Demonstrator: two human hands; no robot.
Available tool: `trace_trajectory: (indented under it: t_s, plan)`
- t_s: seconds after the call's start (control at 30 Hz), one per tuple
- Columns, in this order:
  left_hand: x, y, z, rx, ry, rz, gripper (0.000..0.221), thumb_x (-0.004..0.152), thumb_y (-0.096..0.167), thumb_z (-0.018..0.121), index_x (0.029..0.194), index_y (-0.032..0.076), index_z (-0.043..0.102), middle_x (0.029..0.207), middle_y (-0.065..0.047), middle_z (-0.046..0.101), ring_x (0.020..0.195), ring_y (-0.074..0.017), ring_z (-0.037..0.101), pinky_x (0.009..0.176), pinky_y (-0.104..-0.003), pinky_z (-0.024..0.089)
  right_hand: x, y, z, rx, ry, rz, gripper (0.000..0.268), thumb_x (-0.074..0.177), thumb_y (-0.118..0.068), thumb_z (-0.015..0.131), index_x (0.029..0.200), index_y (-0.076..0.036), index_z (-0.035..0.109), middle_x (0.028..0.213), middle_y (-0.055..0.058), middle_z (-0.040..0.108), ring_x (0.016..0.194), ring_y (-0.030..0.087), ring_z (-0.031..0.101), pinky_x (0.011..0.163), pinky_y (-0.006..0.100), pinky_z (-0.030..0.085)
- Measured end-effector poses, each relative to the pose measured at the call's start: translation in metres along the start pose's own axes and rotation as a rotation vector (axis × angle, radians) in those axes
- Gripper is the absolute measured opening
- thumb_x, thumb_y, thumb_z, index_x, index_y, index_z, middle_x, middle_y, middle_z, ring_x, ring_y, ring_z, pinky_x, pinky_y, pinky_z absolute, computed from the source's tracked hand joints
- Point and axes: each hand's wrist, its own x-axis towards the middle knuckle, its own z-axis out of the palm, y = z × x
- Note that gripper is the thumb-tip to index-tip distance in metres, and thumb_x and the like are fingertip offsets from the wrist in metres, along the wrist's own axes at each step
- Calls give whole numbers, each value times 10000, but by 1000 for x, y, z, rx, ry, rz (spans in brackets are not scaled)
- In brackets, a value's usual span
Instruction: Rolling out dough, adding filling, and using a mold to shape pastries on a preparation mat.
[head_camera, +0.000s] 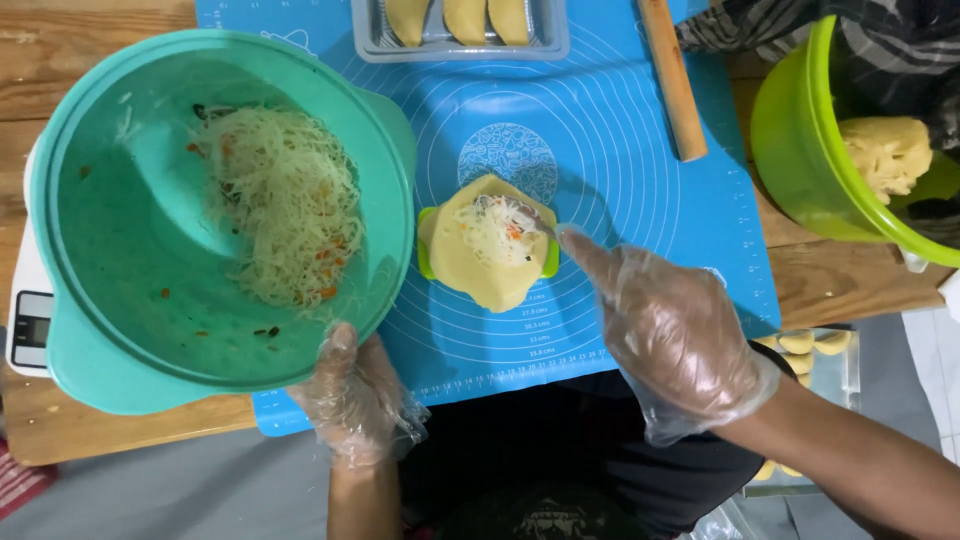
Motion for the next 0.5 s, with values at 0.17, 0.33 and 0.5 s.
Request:
trace_trajectory:
  t_s: [0.17, 0.33, 0.5]
  plan:
    - [0, 2, 2, -38, 43, -39, 964, 784, 28, 772, 1602, 173, 283, 1612, -115, 423, 1535, -337, 419, 1296, -501, 403, 11, 5, -25, 371, -153, 174, 595, 950, 65, 607, 1485, -195, 607, 628, -94, 457, 459, 17, 295, 337, 173, 282]
    - [-1, -2, -2, -13, 41, -34, 914, 800, 55, 766, 1587, 153, 313, 1586, -106, 446, 1506, -320, 442, 1283, -489, 407, 15, 13, -43, 301, 11, 178, 475, 1013, -29, 698, 1456, -197, 651, 704, -61, 514, 420, 34, 268, 331, 230, 247]
    - [-5, -4, -7, 31, 127, -84, 876, 781, 58, 741, 1559, 129, 345, 1534, -102, 488, 1446, -301, 493, 1223, -457, 452, 13, 20, -46, 199, -22, 150, 629, 951, 54, 765, 1484, -261, 653, 595, -91, 376, 451, 37, 234, 351, 224, 214]
